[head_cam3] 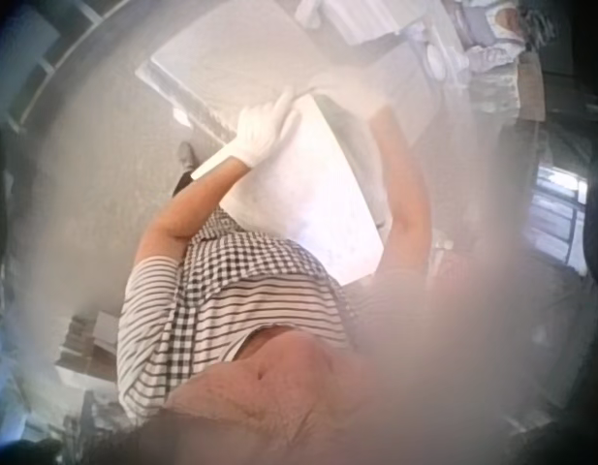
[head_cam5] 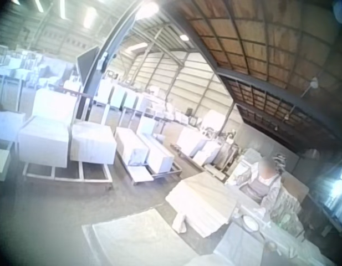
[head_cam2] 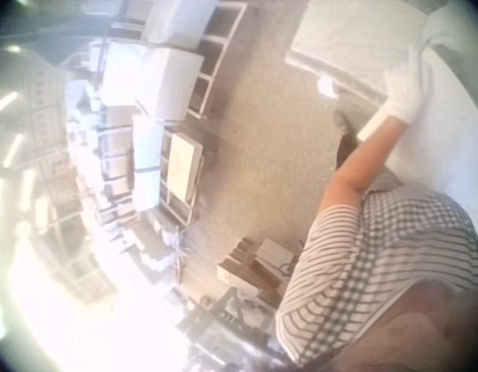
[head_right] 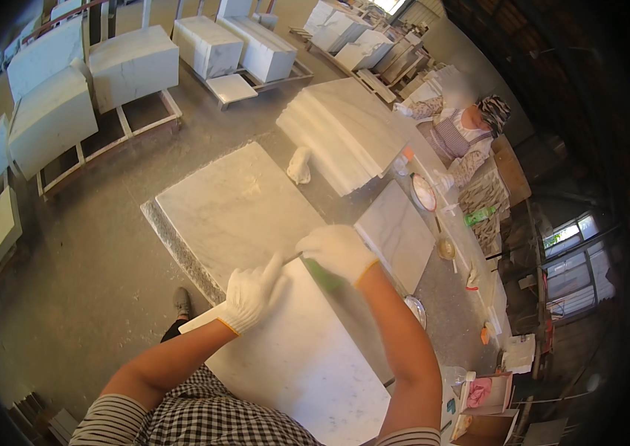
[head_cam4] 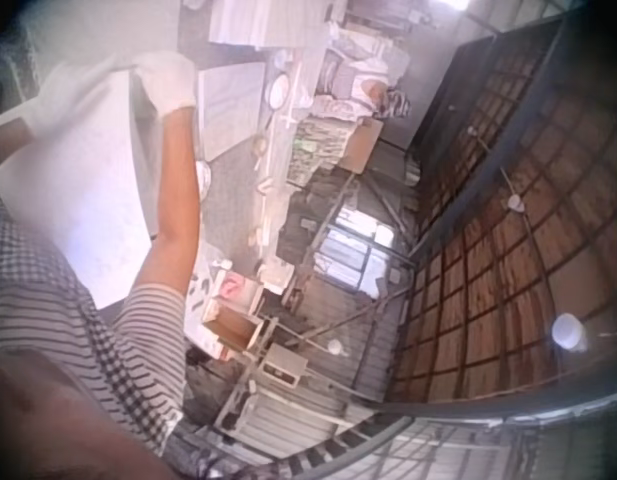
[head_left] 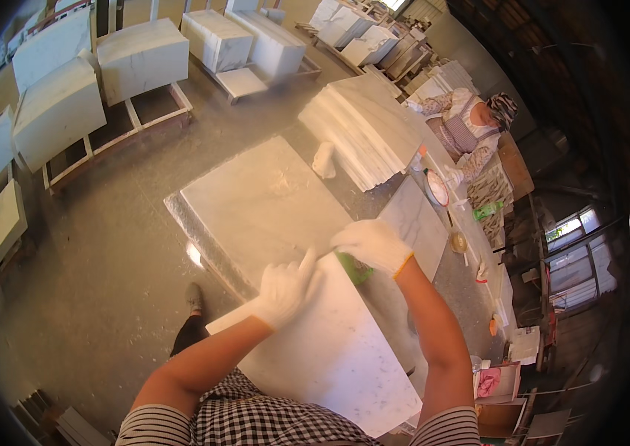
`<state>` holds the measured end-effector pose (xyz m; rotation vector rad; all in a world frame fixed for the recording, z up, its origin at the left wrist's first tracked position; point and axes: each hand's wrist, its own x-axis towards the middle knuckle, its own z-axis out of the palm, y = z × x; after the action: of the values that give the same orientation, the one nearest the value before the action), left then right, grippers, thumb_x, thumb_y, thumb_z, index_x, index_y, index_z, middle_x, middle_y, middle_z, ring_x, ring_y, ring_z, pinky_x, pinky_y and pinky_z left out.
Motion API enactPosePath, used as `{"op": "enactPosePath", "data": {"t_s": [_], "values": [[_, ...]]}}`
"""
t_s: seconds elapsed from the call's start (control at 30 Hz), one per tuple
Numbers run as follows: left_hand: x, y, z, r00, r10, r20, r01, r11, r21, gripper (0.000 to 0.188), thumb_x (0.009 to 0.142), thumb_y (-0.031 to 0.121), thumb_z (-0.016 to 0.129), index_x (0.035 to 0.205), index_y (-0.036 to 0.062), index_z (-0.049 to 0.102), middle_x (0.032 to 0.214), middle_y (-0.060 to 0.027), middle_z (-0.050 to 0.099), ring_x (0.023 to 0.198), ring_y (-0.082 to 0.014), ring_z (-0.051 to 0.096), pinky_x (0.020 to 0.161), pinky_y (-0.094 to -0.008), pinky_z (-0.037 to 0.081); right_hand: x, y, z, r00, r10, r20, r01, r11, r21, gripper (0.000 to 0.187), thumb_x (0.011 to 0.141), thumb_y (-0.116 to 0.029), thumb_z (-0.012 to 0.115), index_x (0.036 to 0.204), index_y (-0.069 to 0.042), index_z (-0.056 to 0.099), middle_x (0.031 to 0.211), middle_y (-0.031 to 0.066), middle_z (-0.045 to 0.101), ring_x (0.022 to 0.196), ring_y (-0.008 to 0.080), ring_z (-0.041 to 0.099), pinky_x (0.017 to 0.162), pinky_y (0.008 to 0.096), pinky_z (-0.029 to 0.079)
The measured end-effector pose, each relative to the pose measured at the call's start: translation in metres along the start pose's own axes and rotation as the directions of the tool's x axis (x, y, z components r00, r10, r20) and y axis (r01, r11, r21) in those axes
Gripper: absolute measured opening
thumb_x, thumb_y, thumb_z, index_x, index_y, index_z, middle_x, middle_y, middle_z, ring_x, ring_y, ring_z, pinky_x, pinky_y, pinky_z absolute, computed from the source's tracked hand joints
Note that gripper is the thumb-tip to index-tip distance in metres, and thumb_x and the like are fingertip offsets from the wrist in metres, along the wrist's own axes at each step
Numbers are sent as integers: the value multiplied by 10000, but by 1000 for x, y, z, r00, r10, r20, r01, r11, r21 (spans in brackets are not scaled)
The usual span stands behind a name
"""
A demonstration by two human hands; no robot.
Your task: The person wipes a white rectangular panel with a green sponge, repeatedly dipping the sponge into a small bowl of liquid. They flip the panel to clean both sides and place it on a nearby rack. The person then picks up another panel and repeats the wiping process.
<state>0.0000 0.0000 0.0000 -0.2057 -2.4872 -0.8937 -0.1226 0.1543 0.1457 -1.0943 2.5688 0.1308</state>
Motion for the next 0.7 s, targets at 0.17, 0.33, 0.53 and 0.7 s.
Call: {"op": "enactPosePath", "data": {"t_s": [0.17, 0.33, 0.53, 0.7], "values": [[4, 3, -6, 991, -77, 112, 82, 996, -44, 313, 958, 334, 621, 1157, 94, 596, 677, -82, 649, 617, -287, 644, 589, -433, 456, -20, 10, 25, 975, 166, -144, -133, 968, 214, 238, 940, -266, 588, 1044, -132, 754, 1079, 122, 732, 1001, 339, 671, 836, 430, 526], [5, 3, -9, 998, -46, 52, 51, 995, -85, 207, 976, 289, 593, 1019, 87, 588, 688, -104, 654, 614, -329, 637, 594, -455, 451, -93, 35, 54, 827, 491, -276, -251, 760, 600, 292, 960, -268, 571, 1080, -61, 739, 1111, 140, 733, 1026, 351, 672, 880, 413, 523], [4, 4, -10, 988, -55, 141, 62, 997, -43, 193, 991, 285, 571, 1012, 95, 597, 741, -118, 668, 675, -357, 645, 667, -483, 451, -217, 47, 111, 332, 875, -353, -600, 485, 636, 336, 940, -339, 583, 1075, -87, 760, 1105, 159, 732, 1043, 370, 670, 915, 426, 515], [-2, 6, -10, 991, -88, 99, 81, 994, 74, 297, 966, 284, 601, 1191, 89, 608, 988, -139, 678, 972, -362, 625, 855, -515, 435, -283, 53, 174, 46, 939, -340, -789, 243, 564, 331, 920, -358, 574, 1066, -141, 778, 1041, 166, 734, 1015, 385, 661, 936, 465, 506]]}}
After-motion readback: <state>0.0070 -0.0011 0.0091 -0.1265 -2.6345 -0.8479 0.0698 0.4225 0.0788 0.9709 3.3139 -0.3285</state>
